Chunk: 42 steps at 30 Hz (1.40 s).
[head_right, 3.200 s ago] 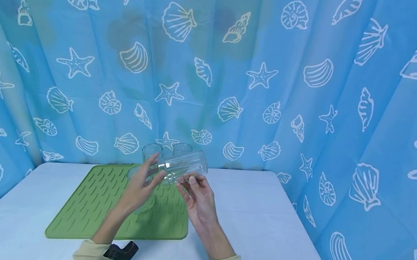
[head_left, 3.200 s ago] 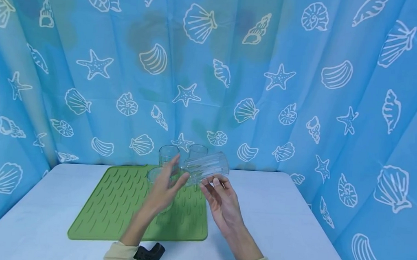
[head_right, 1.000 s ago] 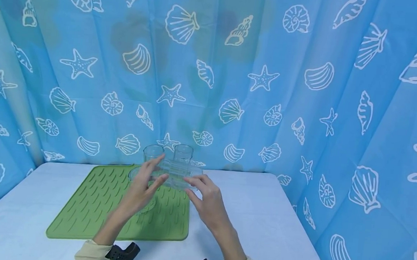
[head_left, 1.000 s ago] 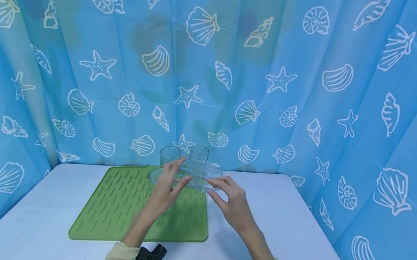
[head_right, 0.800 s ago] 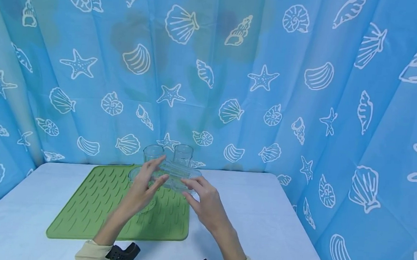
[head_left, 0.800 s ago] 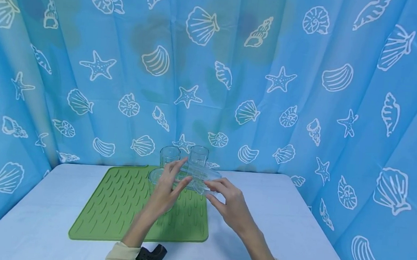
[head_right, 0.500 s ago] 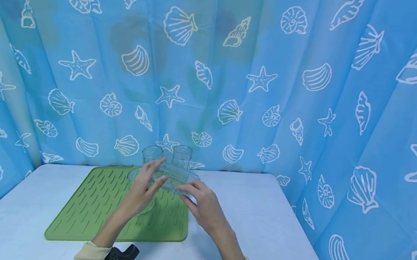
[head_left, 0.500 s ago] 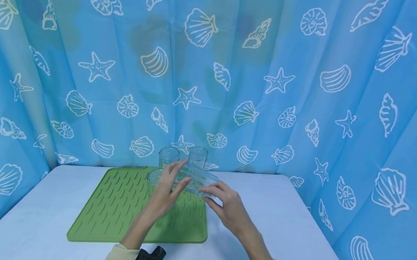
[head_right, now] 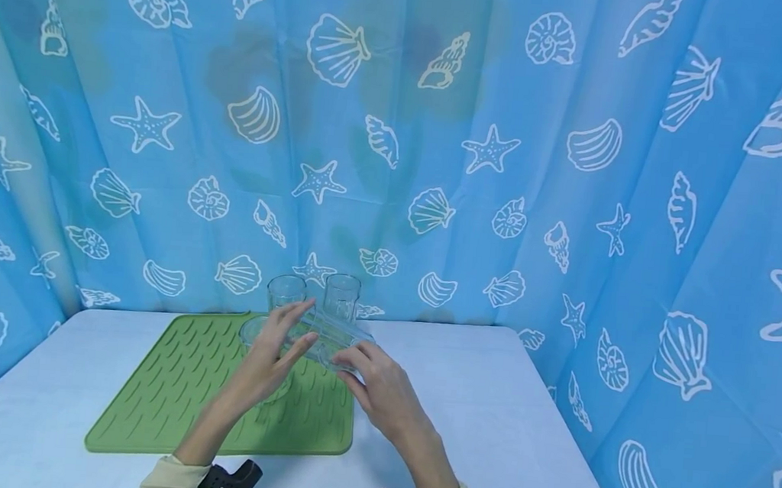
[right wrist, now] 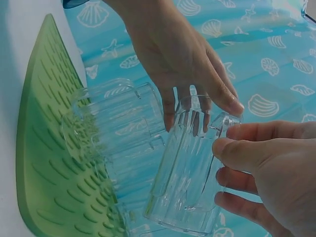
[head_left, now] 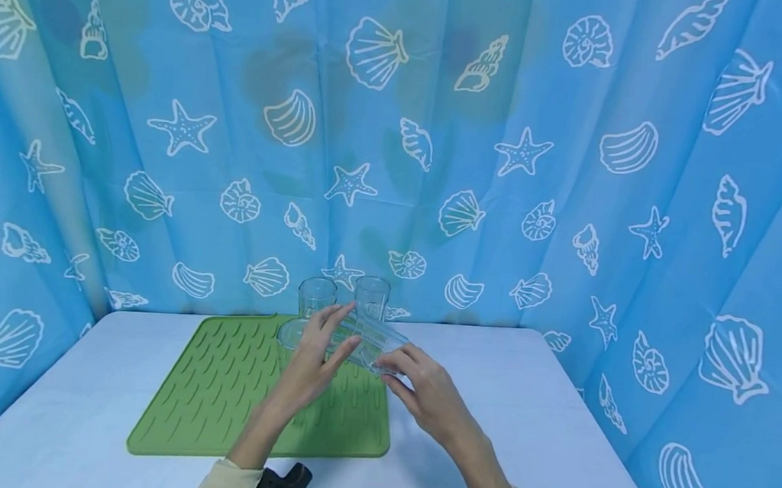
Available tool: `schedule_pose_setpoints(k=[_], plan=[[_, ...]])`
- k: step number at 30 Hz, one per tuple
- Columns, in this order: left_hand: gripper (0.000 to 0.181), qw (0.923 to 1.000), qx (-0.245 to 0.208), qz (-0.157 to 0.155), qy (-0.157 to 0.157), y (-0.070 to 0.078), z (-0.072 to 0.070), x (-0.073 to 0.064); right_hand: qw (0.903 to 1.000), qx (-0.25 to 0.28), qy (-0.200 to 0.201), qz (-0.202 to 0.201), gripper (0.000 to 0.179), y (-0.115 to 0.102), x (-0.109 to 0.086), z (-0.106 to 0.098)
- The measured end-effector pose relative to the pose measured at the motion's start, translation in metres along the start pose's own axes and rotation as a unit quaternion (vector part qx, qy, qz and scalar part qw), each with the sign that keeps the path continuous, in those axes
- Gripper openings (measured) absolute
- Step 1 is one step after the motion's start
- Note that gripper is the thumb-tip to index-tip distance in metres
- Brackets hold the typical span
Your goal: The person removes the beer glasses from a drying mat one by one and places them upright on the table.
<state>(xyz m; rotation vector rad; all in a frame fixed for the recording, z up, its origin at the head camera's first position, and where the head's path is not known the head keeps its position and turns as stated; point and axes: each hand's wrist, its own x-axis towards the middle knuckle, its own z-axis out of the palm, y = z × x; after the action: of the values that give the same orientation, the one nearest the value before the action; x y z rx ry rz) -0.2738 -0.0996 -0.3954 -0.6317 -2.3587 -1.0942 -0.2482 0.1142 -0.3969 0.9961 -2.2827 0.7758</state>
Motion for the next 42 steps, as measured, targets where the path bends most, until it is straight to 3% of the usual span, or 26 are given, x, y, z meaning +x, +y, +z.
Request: schedule_pose_setpoints(k=[23, 34, 42], plan=[[0.057, 0.9997, -0.019, 0.004, -0.014, 0.002, -0.003, -0.001, 0.9978, 0.062, -0.019, 0.016, 0.013, 0.002, -0.001, 0.001], [0.058, 0.9992, -0.026, 0.030, 0.010, 0.003, -0.011, 0.001, 0.9960, 0.085, -0.008, 0.027, 0.011, 0.007, -0.001, 0.000], [0.059, 0.9988, -0.024, 0.017, 0.040, -0.002, -0.023, 0.002, 0.9940, 0.097, -0.011, 0.049, 0.009, 0.011, -0.002, 0.002]])
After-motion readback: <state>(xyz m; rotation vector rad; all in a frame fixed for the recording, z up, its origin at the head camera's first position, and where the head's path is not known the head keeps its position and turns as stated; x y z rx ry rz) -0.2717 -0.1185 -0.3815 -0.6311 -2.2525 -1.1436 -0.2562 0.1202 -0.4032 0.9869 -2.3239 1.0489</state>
